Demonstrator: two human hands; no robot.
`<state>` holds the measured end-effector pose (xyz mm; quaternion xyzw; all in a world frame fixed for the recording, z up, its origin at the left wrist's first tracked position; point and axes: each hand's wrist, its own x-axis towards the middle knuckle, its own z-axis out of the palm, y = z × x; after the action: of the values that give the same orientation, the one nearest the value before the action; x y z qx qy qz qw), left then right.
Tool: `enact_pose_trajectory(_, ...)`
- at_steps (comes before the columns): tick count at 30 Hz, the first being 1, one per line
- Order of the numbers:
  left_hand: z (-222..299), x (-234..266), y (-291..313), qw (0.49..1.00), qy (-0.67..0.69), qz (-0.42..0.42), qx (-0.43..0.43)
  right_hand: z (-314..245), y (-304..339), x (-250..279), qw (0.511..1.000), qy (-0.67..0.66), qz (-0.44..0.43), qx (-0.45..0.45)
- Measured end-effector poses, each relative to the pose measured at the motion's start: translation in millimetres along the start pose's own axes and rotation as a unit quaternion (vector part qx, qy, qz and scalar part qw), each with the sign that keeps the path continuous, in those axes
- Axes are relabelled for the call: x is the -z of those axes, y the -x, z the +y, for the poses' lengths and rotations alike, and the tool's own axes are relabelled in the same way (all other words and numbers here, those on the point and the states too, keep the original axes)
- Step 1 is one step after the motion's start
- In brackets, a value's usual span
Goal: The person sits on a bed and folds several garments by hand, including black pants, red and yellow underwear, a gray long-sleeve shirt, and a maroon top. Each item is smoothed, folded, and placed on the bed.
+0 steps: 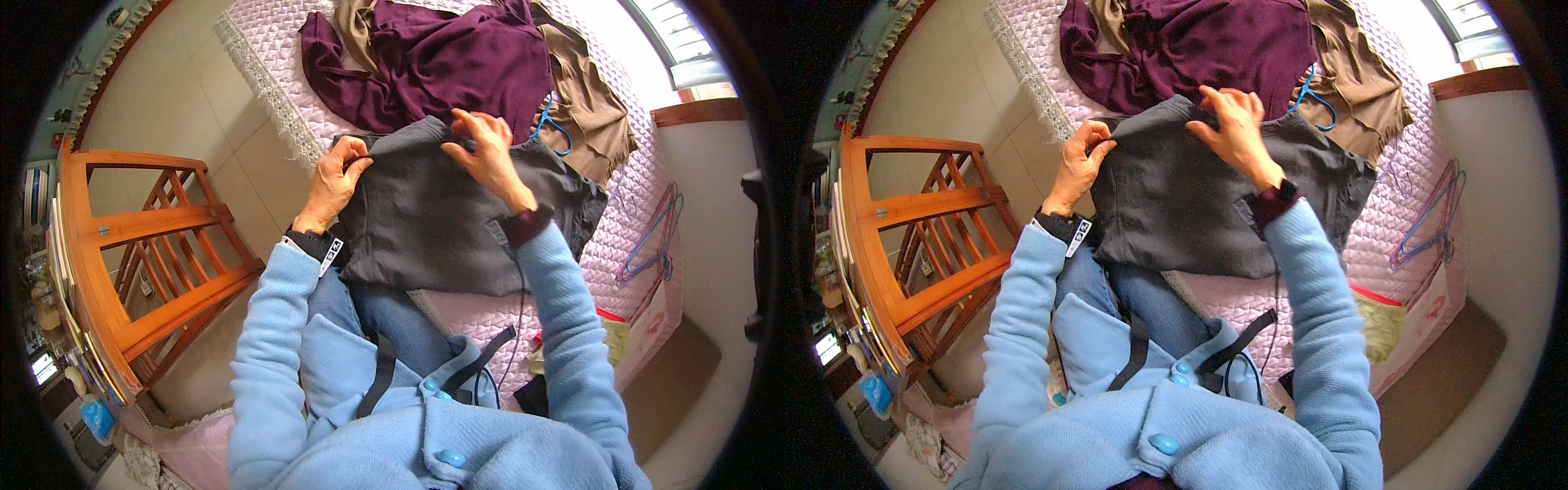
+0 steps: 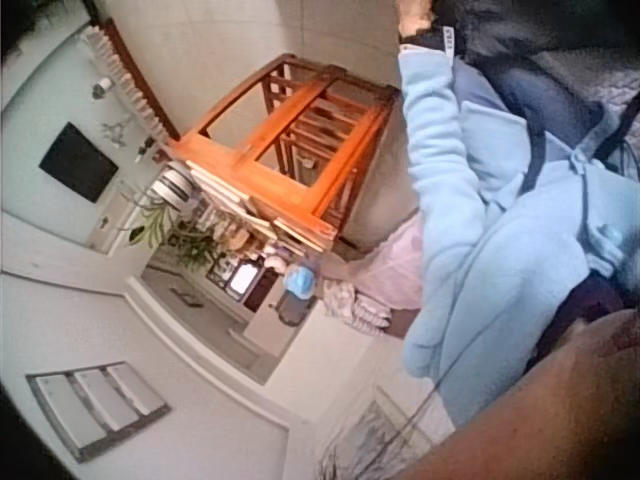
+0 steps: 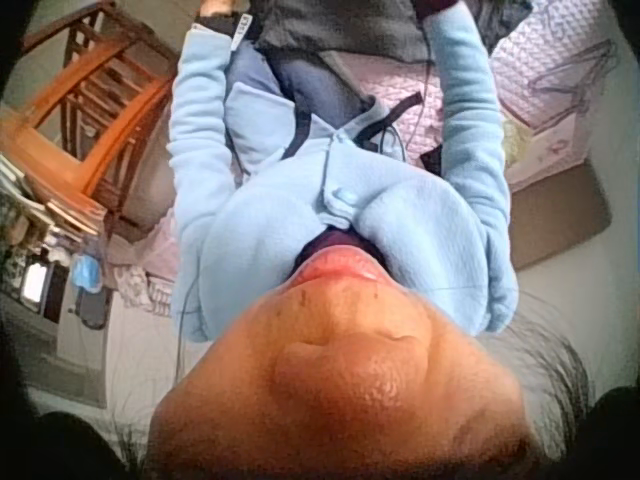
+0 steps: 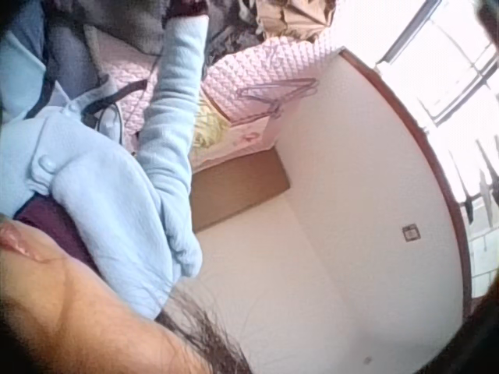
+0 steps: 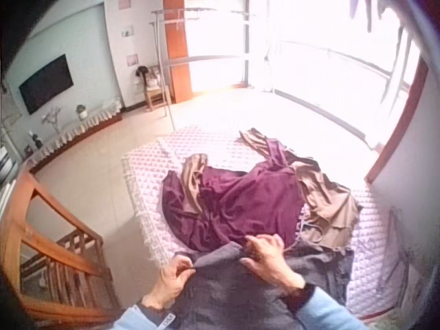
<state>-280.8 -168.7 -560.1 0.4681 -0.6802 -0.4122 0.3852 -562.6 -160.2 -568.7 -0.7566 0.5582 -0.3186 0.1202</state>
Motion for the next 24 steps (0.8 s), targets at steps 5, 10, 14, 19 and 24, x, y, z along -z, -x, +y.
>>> enact_pose_trajectory(5,-38.8,6.9,-2.7,0.958,-0.179,0.208,0.081,-20.4,-16.6,-33.7,0.984,0.12,0.082,-0.1)
enact_pose_trajectory(10,-46.0,25.4,50.9,0.913,0.086,0.17,0.361,-41.5,28.3,3.2,0.982,0.127,0.132,-0.055)
enact_pose_trajectory(14,-23.4,3.9,107.8,0.935,0.118,0.007,0.334,-57.2,100.5,22.4,0.964,0.211,0.0,-0.162)
enact_pose_trajectory(19,-22.4,-15.0,115.3,0.933,0.055,0.036,0.355,-37.2,147.3,40.1,0.985,0.156,0.008,-0.071)
enact_pose_trajectory(24,-27.3,-4.0,113.0,0.932,0.07,0.044,0.353,41.8,168.5,114.5,0.893,0.152,0.301,-0.297)
